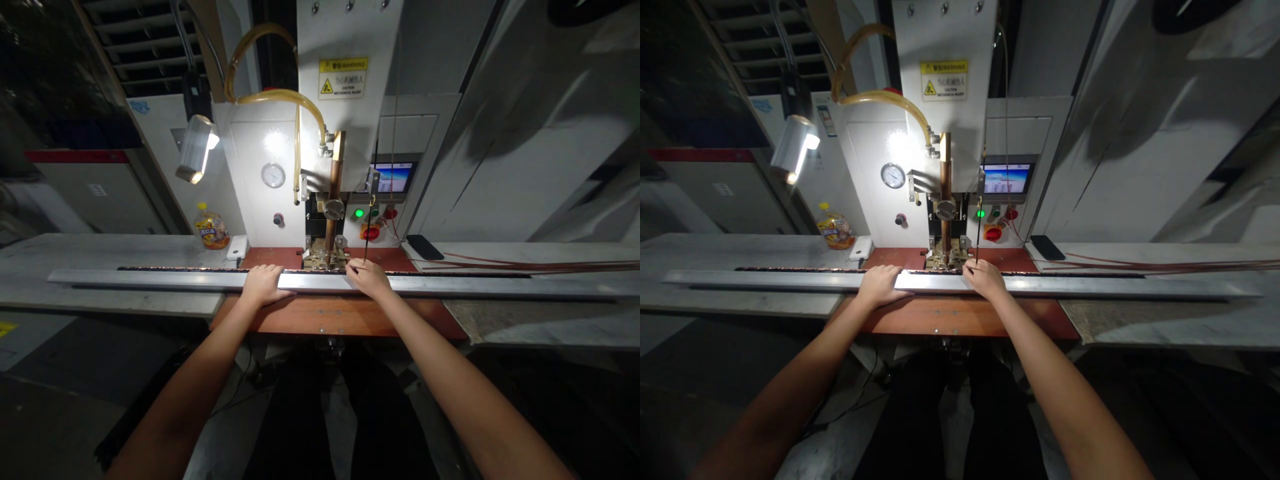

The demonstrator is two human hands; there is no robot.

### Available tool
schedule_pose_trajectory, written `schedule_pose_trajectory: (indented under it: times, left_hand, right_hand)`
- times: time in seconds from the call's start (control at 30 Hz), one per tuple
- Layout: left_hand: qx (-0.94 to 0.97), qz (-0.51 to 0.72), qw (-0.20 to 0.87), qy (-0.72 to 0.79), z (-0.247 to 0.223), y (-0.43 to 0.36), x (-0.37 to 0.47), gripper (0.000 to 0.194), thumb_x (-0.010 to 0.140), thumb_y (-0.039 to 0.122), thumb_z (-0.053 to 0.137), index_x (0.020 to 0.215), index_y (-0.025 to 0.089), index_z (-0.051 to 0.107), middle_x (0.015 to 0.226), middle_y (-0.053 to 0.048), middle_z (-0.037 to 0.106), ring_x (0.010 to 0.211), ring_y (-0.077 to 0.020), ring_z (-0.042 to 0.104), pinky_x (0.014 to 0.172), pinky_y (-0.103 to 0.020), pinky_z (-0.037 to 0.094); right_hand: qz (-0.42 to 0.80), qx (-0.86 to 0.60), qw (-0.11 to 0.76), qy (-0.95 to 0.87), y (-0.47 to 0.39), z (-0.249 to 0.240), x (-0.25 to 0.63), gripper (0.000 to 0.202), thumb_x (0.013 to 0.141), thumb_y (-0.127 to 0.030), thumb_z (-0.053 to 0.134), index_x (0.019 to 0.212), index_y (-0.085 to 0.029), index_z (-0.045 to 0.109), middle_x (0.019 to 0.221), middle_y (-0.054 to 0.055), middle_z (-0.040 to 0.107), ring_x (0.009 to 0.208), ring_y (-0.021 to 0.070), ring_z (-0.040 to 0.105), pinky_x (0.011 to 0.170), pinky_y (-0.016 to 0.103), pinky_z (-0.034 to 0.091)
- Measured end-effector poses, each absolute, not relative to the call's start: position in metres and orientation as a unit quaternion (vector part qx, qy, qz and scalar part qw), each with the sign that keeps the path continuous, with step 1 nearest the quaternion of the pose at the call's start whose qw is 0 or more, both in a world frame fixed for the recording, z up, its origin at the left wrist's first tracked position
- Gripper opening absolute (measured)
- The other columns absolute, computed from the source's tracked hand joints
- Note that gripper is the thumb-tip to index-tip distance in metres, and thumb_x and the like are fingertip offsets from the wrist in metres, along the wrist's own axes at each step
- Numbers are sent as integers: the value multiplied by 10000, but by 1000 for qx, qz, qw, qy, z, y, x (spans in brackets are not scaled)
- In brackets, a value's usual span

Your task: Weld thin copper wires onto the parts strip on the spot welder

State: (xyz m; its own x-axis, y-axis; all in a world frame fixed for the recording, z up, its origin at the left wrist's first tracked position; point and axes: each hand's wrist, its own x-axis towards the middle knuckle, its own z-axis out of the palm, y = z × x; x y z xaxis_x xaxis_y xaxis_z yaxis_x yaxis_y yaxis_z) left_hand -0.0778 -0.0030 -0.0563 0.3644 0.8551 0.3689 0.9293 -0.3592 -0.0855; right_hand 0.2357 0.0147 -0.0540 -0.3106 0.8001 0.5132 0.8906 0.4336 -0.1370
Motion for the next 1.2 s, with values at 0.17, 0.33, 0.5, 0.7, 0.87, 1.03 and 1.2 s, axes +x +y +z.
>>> schedule_pose_trajectory:
  times: [0.17, 0.33, 0.5, 0.7, 0.87, 1.03, 1.2]
  left_hand:
    - [-814, -136, 134, -549, -55, -5, -77, 728, 641, 795, 546, 1056, 202, 624, 985, -120, 670, 952, -318, 598, 811, -413, 400]
    - [-812, -137, 132, -552, -55, -6, -76, 722, 644, 794, 545, 1060, 208, 622, 998, -117, 669, 962, -314, 594, 823, -410, 398]
    - [-810, -134, 126, -557, -54, -7, -74, 713, 646, 779, 558, 1074, 211, 620, 1019, -117, 666, 973, -309, 589, 833, -405, 395]
    - [-811, -126, 118, -559, -51, -8, -71, 707, 653, 770, 563, 1080, 208, 613, 1034, -119, 665, 982, -316, 589, 843, -412, 390]
    - [-807, -121, 108, -567, -51, -9, -68, 719, 651, 766, 572, 1111, 214, 609, 1063, -122, 659, 1011, -315, 578, 868, -411, 380]
    - [-809, -126, 110, -564, -51, -10, -65, 731, 651, 779, 559, 1111, 213, 610, 1057, -123, 658, 1004, -320, 580, 859, -414, 379]
    - [-810, -127, 118, -560, -51, -10, -63, 732, 649, 786, 554, 1095, 208, 606, 1038, -121, 659, 990, -320, 585, 844, -411, 381]
  right_hand:
    - [-90, -522, 260, -808, 14, -53, 236, 287, 921, -286, 409, 760, -228, 639, 835, 32, 702, 798, 168, 603, 696, 255, 362]
    - [-94, -516, 263, -810, 14, -54, 238, 280, 917, -282, 415, 761, -222, 640, 829, 33, 701, 783, 166, 604, 684, 257, 358]
    - [-93, -516, 271, -807, 13, -55, 239, 282, 915, -285, 414, 765, -225, 646, 834, 33, 705, 790, 170, 602, 685, 254, 360]
    - [-83, -521, 262, -808, 12, -53, 241, 292, 917, -293, 404, 802, -231, 665, 860, 38, 707, 824, 180, 601, 708, 258, 374]
    - [-84, -522, 259, -808, 12, -53, 244, 287, 915, -291, 407, 810, -228, 667, 858, 40, 706, 826, 179, 599, 715, 256, 375]
    - [-93, -524, 260, -806, 12, -54, 246, 278, 916, -282, 409, 795, -222, 652, 874, 44, 705, 821, 178, 603, 709, 254, 368]
    - [-94, -522, 264, -805, 13, -56, 248, 280, 917, -286, 410, 779, -222, 646, 857, 39, 700, 820, 176, 599, 706, 252, 366]
